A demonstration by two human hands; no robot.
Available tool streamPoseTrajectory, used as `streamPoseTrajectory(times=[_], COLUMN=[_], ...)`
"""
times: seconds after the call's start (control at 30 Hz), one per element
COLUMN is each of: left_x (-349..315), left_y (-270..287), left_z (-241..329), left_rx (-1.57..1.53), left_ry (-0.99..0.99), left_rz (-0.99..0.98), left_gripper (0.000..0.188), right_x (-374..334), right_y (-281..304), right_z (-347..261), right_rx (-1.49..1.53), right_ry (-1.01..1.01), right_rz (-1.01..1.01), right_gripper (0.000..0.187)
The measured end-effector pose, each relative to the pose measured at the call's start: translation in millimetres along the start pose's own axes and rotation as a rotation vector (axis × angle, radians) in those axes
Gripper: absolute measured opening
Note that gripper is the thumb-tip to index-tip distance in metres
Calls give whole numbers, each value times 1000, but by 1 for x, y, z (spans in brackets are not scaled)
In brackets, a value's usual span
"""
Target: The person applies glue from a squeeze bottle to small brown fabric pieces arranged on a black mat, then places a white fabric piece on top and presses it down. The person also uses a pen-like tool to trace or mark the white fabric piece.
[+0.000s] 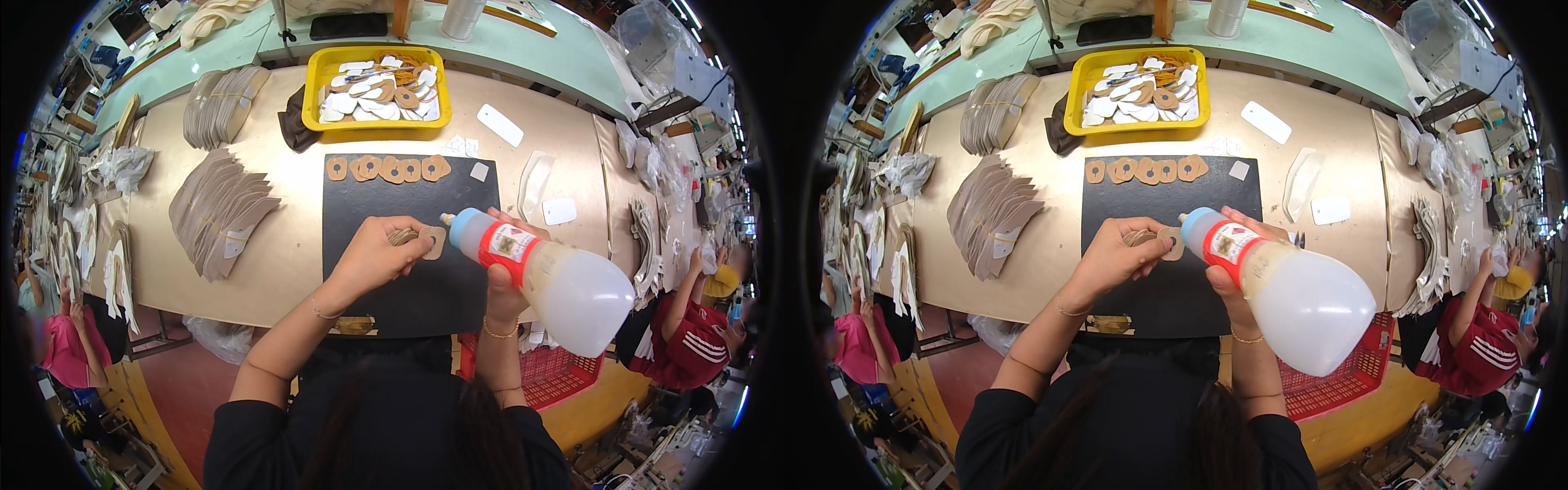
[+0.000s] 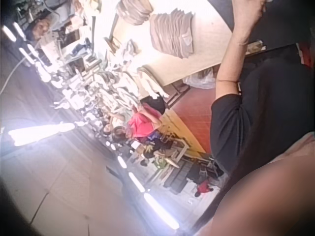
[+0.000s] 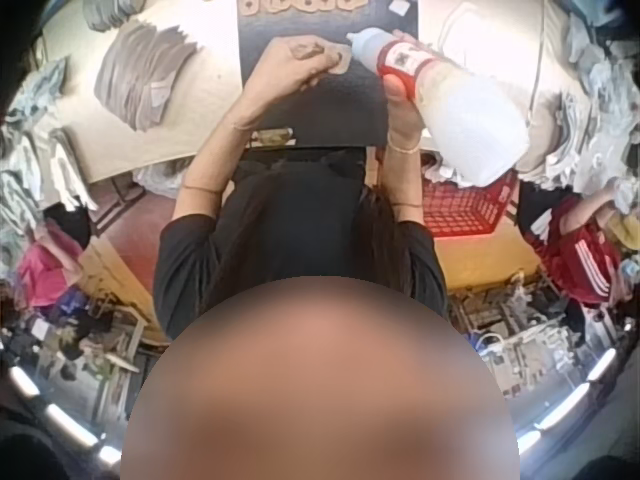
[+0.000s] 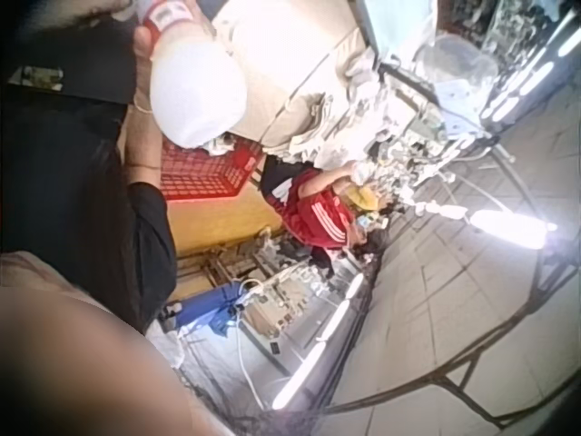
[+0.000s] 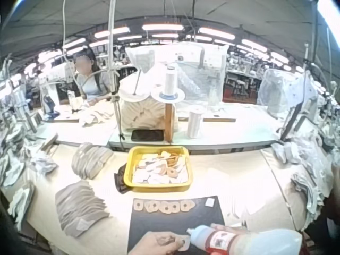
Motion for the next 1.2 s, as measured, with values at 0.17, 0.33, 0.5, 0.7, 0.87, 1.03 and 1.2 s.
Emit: streamPoseTrajectory(times=[0.17, 0.33, 0.5, 0.7, 0.87, 1.03, 1.2], left_x=[3, 2, -2, -4, 10, 53, 76], left_y=[2, 2, 1, 3, 18, 78, 112], left_z=[-3, 0, 6, 7, -11, -28, -20], left_rx=[-104, -33, 48, 37, 60, 135, 266], left_ry=[5, -67, -132, -121, -82, -90, -235], left_rz=[17, 66, 101, 103, 167, 460, 643], left_gripper=[20, 22, 23, 23, 23, 22, 33], right_x=[-6, -13, -16, -20, -18, -17, -20], right_y=[8, 4, 0, 8, 22, 20, 17], right_z=[-1, -2, 2, 4, 7, 6, 7], right_rx=[222, 228, 271, 251, 292, 207, 184], right_ry=[-150, -185, -207, -225, -264, -248, -272], right_rz=[41, -48, -47, -39, 62, 49, 46], right_gripper=[74, 69, 65, 68, 69, 68, 70])
Point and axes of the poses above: each hand's wrist, its own x-axis towards the middle knuckle, its own y-axis out of the back of the hand, z = x × y, the point moved 6 cm from there along x, towards the middle knuckle, and after that the axes turned 13 degrees about z, right-handed, at the moved point
